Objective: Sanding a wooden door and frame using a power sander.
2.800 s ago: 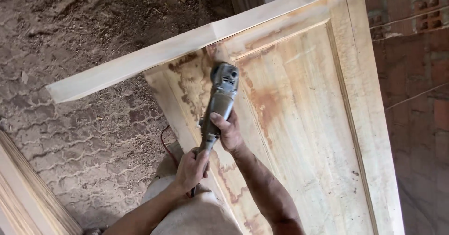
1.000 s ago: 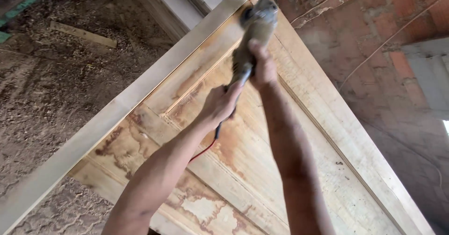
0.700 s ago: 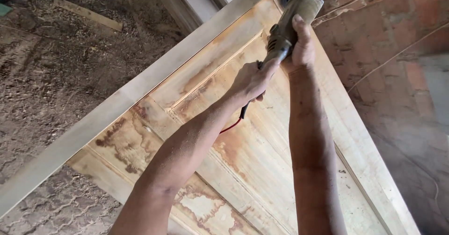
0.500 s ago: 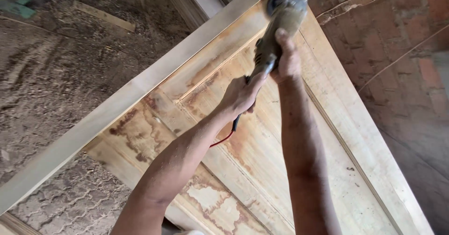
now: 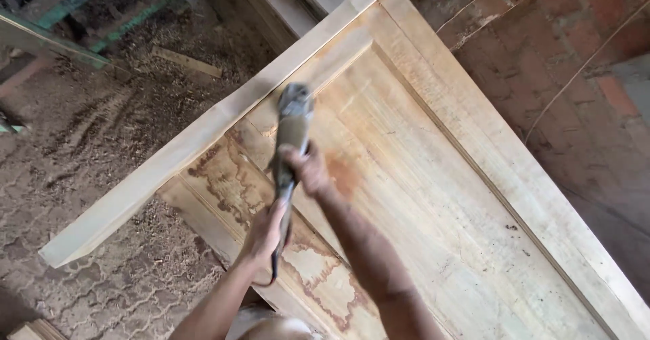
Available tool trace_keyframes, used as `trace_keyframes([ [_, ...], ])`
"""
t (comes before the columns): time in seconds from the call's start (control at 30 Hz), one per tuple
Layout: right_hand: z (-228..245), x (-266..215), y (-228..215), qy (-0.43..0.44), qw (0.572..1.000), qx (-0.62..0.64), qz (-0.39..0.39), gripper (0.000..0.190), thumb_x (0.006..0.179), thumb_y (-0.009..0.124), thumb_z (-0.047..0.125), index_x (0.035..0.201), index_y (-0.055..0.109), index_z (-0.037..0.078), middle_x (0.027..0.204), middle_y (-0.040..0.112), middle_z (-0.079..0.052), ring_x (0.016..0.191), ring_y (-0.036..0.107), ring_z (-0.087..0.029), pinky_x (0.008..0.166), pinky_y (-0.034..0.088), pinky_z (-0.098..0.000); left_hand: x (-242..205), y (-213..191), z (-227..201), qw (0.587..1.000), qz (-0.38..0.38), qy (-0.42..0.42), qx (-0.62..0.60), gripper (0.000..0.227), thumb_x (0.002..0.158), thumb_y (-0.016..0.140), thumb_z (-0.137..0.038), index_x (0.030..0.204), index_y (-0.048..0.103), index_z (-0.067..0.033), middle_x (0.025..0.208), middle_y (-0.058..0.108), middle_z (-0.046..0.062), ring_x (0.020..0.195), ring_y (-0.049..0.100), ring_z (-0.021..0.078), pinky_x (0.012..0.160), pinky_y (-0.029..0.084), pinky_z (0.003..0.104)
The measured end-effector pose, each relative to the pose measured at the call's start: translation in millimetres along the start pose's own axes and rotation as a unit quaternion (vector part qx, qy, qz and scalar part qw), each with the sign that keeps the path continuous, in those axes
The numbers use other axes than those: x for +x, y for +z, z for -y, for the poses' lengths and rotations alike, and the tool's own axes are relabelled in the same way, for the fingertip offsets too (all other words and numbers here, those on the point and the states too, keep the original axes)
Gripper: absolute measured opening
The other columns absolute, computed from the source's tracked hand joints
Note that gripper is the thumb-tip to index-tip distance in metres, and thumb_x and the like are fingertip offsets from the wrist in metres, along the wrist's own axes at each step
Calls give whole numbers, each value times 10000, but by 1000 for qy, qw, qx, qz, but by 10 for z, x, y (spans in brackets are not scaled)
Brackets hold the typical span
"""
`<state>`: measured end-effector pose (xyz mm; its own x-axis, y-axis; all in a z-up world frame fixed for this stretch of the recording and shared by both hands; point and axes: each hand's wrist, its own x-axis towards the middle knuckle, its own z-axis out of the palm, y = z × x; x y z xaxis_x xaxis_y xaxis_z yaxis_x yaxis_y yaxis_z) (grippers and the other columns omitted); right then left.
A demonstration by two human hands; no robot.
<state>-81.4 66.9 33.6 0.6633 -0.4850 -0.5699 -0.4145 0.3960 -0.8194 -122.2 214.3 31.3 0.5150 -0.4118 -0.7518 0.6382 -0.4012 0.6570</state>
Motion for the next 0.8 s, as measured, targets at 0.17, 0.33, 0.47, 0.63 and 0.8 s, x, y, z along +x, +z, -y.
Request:
trace_keyframes([
  [0.17, -456, -349, 278, 50, 995, -28, 77, 597, 724, 878, 395, 1113, 633, 13, 860, 647, -162, 824, 663, -267, 713, 564, -415, -475, -186, 412, 995, -74, 6, -68, 623, 998, 464, -525, 660, 594, -18, 436, 613, 160, 331, 592, 241, 366, 464, 328],
  [0.33, -436, -13, 102, 50, 996, -28, 64, 593, 716, 895, 396, 1094, 613, 37, 843, 655, -137, 806, 659, -236, 692, 560, -381, -189, -102, 290, 993, -95, -1, -75, 642, 994, 492, -487, 613, 617, 14, 394, 592, 198, 298, 581, 254, 341, 456, 326],
  [0.47, 183, 321, -277, 34, 999, -18, 8, 605, 745, 838, 426, 1118, 630, -2, 883, 625, -164, 866, 645, -276, 728, 551, -434, 363, 244, -159, 993, -57, -69, -79, 478, 983, 581, -434, 886, 545, 33, 586, 616, 210, 433, 644, 257, 348, 512, 354],
  [0.63, 412, 1388, -1012, -18, 994, 50, -94, 528, 755, 845, 388, 1081, 672, 10, 893, 664, -164, 868, 672, -277, 761, 566, -472, 1339, 811, -1007, 995, 57, -29, 72, 601, 919, 561, -613, 676, 572, -64, 439, 554, 112, 351, 563, 239, 355, 399, 336],
  [0.8, 1005, 2093, -1497, -82, 965, 193, -158, 508, 761, 834, 288, 1108, 658, -39, 957, 660, -174, 928, 708, -351, 893, 578, -524, 2203, 1349, -1583, 985, 147, 51, 70, 554, 847, 600, -640, 659, 533, -123, 446, 572, 59, 384, 645, 183, 338, 488, 280],
])
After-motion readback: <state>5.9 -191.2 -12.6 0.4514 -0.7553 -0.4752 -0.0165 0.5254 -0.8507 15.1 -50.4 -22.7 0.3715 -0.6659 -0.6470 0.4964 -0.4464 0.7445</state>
